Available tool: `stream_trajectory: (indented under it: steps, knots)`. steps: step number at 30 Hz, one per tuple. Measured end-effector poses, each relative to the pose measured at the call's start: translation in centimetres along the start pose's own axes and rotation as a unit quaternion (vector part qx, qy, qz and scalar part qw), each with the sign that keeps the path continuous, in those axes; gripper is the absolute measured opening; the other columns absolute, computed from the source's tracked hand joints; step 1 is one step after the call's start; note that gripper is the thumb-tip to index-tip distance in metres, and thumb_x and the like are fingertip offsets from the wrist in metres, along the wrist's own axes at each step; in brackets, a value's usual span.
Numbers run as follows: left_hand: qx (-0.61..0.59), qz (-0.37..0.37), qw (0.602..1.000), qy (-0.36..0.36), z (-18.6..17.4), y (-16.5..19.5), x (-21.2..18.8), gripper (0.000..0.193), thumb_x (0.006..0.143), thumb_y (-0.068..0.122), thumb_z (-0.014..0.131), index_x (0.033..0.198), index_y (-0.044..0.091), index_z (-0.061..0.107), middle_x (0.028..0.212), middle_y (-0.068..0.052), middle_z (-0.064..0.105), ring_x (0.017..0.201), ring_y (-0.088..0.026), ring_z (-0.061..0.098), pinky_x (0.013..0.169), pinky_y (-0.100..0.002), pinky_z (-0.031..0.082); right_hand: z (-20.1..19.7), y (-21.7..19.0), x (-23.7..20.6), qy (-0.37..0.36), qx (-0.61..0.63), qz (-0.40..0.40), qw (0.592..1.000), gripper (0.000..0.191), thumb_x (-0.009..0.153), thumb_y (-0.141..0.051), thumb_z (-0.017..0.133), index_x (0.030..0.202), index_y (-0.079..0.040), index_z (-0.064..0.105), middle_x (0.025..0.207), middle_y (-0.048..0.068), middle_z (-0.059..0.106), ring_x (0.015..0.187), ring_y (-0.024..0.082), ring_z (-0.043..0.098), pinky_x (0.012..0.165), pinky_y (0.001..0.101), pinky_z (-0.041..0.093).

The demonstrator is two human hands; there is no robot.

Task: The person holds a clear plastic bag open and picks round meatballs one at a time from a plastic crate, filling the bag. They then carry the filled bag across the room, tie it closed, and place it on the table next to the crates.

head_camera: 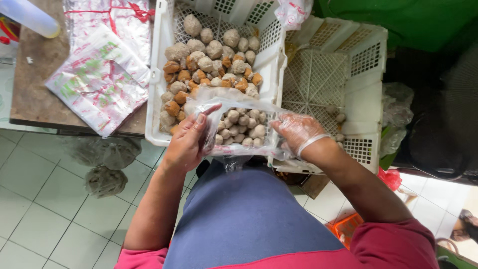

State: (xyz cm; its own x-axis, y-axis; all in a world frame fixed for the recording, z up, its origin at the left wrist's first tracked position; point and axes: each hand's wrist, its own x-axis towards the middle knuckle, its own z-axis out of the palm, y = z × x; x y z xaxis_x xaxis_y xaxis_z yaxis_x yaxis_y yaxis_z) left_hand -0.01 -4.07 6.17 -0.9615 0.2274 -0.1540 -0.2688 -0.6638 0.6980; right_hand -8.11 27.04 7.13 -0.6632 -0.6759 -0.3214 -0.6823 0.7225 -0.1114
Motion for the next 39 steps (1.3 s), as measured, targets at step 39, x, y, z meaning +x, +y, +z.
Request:
stream_trajectory:
  steps: [39]
  knots:
    - [-0.099,0.006,0.995,-0.013,-2.1,-2.0,-0.1,0.060,0.116,0.032,0.056,0.161,-0.005,0.041,0.100,-0.009,0.065,0.072,-0.014,0.058,0.057,-0.026,0.043,5.6,6.8,0.8,0.020,0.307,0.165,0.937,0.028,0.093,-0.017,0.073,0.119,-0.007,0.070,0.111,0.012,0.074,0.101,0.029,0.073,0.091,0.0418,0.058]
